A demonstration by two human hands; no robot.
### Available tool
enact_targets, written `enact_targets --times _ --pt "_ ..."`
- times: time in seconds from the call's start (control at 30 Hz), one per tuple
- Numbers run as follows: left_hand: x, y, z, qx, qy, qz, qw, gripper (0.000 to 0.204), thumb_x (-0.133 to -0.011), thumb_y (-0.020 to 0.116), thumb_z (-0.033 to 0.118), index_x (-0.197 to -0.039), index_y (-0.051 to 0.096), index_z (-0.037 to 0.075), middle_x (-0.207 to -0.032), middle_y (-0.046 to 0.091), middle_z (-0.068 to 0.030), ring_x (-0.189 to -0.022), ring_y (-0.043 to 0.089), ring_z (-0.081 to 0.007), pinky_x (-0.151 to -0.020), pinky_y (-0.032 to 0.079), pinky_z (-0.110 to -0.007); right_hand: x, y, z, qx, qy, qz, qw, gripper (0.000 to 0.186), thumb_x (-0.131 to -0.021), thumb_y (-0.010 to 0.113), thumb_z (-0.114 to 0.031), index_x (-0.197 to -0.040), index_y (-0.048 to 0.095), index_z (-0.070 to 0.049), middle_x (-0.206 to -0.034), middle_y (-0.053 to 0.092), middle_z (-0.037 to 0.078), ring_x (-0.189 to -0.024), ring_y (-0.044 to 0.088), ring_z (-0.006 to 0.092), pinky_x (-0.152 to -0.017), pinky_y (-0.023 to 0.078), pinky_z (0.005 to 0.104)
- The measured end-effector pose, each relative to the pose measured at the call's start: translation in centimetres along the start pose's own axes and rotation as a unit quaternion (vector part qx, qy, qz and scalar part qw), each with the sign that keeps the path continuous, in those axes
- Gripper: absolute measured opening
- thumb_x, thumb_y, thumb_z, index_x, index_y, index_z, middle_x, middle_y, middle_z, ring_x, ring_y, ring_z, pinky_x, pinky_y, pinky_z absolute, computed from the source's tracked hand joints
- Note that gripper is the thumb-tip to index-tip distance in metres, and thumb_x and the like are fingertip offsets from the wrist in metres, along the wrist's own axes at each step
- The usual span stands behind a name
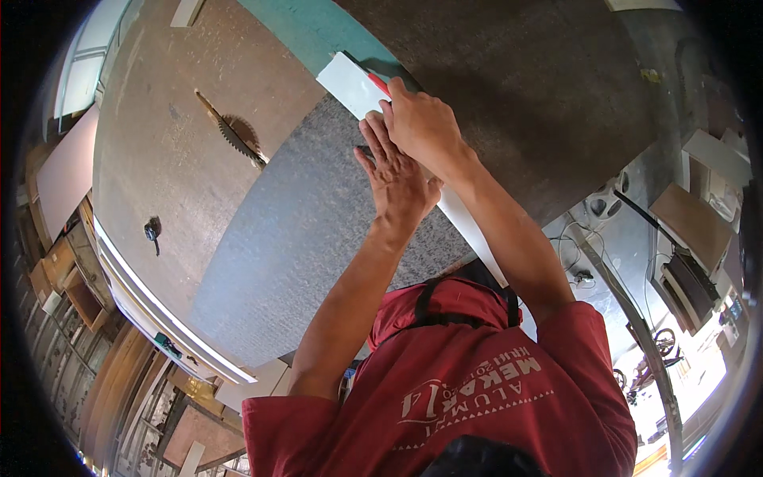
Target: The person handles a large grey sheet and a white board on a workbench, then aligns the white board on a green surface and uses a utility knife to cut along its edge.
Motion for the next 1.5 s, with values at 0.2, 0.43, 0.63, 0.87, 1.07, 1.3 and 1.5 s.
enact_targets --times 0.2,0.43,0.63,0.87,1.07,1.3,1.5 --pt "0.0 0.4 0.0 -0.015 -0.011 0.002 1.000 0.119 -0.075 0.077 0.043 -0.157 0.007 -0.009 -0.162 0.007 -0.0348 -0.152 0.006 -0.0510 -0.117 0.021 -0.067 1.7 -0.2 1.1 -0.004 0.010 -0.031 0.999 0.028 -0.101 0.055 -0.027 -0.107 0.050 -0.001 -0.073 0.068 0.023 -0.071 0.070 0.0427 -0.063 0.057 0.0529" --pt "-0.1 0.9 -0.1 0.030 0.010 0.074 0.997 0.109 -0.079 0.074 0.036 -0.151 0.013 -0.019 -0.159 0.007 -0.0403 -0.150 0.007 -0.0558 -0.114 0.020 -0.072 9.6 -1.0 4.3 0.023 0.029 -0.066 0.997 0.025 -0.099 0.056 -0.023 -0.111 0.047 -0.003 -0.077 0.070 0.022 -0.073 0.071 0.0438 -0.062 0.057 0.0539" --pt "0.3 0.2 0.4 0.019 -0.002 0.026 0.999 0.135 -0.066 0.089 0.054 -0.150 0.014 -0.020 -0.159 0.009 -0.0403 -0.151 0.007 -0.0539 -0.116 0.020 -0.069 15.9 -2.1 6.3 0.020 0.058 -0.067 0.996 0.024 -0.098 0.057 -0.022 -0.111 0.048 -0.004 -0.069 0.067 0.022 -0.067 0.069 0.0434 -0.059 0.054 0.0552" --pt "0.2 0.5 0.3 -0.012 -0.002 0.006 1.000 0.133 -0.069 0.087 0.053 -0.152 0.011 -0.017 -0.160 0.007 -0.0400 -0.151 0.006 -0.0526 -0.115 0.018 -0.070 22.4 -2.4 8.9 0.030 0.087 -0.093 0.991 0.025 -0.099 0.058 -0.023 -0.113 0.047 -0.005 -0.064 0.065 0.019 -0.060 0.067 0.0421 -0.055 0.053 0.0544" --pt "0.1 1.1 0.0 -0.044 0.003 0.009 0.999 0.134 -0.071 0.085 0.056 -0.153 0.008 -0.017 -0.160 0.006 -0.0403 -0.152 0.005 -0.0524 -0.114 0.020 -0.072 27.0 -3.3 10.1 0.042 0.133 -0.128 0.982 0.025 -0.100 0.057 -0.025 -0.113 0.047 -0.005 -0.067 0.066 0.018 -0.062 0.068 0.0404 -0.055 0.053 0.0530" --pt "-0.2 1.4 -0.1 -0.058 0.010 -0.002 0.998 0.136 -0.071 0.083 0.060 -0.152 0.007 -0.017 -0.159 0.005 -0.0409 -0.152 0.003 -0.0523 -0.114 0.020 -0.072 30.0 -3.8 10.8 0.026 0.166 -0.137 0.976 0.024 -0.099 0.059 -0.023 -0.109 0.047 -0.005 -0.065 0.065 0.018 -0.062 0.066 0.0424 -0.055 0.051 0.0536" --pt "-0.3 1.5 -0.4 -0.074 0.003 -0.020 0.997 0.136 -0.073 0.080 0.063 -0.153 0.004 -0.016 -0.160 0.003 -0.0405 -0.152 0.001 -0.0521 -0.114 0.019 -0.073 31.8 -3.9 11.4 0.025 0.198 -0.177 0.964 0.023 -0.102 0.054 -0.025 -0.111 0.046 -0.005 -0.072 0.068 0.019 -0.067 0.068 0.0424 -0.059 0.053 0.0537"
Point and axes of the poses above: each hand's wrist, its own x-axis away from the middle knuckle, its own y-axis out of the palm, z = x × y, the point moved 3 cm from there along -x, towards the middle knuckle
